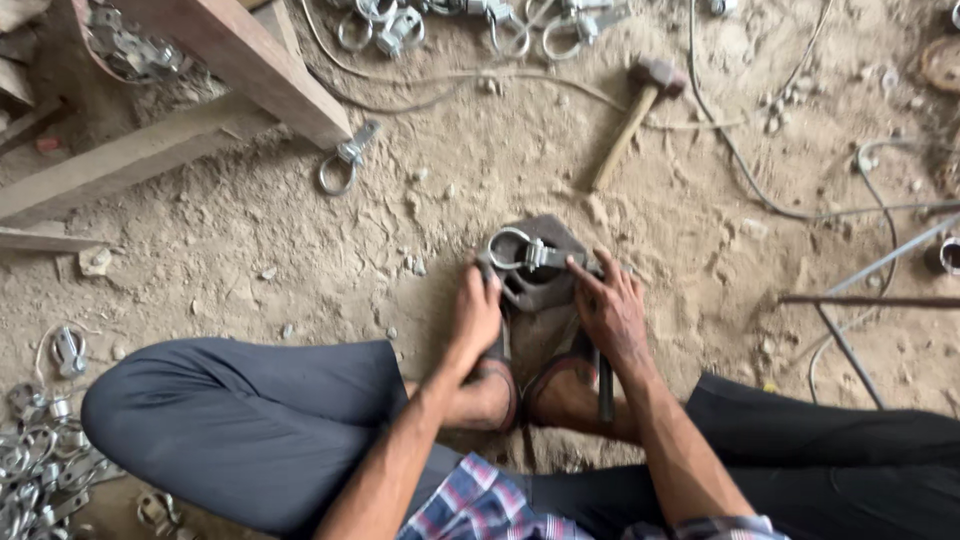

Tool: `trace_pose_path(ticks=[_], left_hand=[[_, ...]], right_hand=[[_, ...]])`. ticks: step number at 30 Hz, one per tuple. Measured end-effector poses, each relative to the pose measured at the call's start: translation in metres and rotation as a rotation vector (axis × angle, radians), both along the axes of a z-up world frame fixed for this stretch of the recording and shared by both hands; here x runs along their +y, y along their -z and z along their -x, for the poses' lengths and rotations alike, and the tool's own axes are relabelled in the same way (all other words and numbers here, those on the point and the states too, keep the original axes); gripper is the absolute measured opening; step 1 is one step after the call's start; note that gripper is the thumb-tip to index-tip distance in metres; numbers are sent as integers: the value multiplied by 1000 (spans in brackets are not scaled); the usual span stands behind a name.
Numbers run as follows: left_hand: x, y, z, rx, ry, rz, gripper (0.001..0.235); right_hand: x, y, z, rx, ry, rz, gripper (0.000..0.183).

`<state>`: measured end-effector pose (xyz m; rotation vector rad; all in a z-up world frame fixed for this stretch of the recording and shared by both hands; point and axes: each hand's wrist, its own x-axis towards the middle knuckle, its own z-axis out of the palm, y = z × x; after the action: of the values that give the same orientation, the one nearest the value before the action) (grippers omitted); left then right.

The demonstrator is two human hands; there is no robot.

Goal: The person assembles metal shackles by placing shackle bodies onto a die and using a hammer to strike a pin or bolt into position. They repeat the process for several shackles while sitting on the ground.

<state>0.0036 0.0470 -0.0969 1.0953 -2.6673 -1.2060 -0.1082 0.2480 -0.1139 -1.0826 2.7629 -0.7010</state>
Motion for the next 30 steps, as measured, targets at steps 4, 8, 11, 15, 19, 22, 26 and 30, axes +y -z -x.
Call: trace_pose_path(ticks=[4, 8, 11, 15, 19, 22, 26, 30], left_hand=[[-24, 29, -10, 223, -199, -215, 30], [-25, 42, -2, 541, -307, -617, 26], [-29, 40, 2, 526, -234, -535, 24], [-33, 36, 3, 554, -126, -508, 23], [-32, 34, -3, 558, -81, -298, 34], [-28, 37, -1, 594, -180, -333, 40], [-25, 45, 4, 565, -277, -373, 36], [-17, 56, 16, 614, -296, -424, 38]], right_hand=[[0, -3, -6, -48, 14, 29, 45], [0, -4, -3, -52, 12, 40, 47], [0, 2, -2, -38, 19, 39, 45], [-4, 23, 11, 98, 4, -48, 29], [-10, 36, 16, 144, -23, -53, 22], [-7, 29, 14, 106, -37, -148, 24], [-10, 10, -4, 145, -139, -227, 35], [-25, -2, -22, -70, -227, -267, 37]])
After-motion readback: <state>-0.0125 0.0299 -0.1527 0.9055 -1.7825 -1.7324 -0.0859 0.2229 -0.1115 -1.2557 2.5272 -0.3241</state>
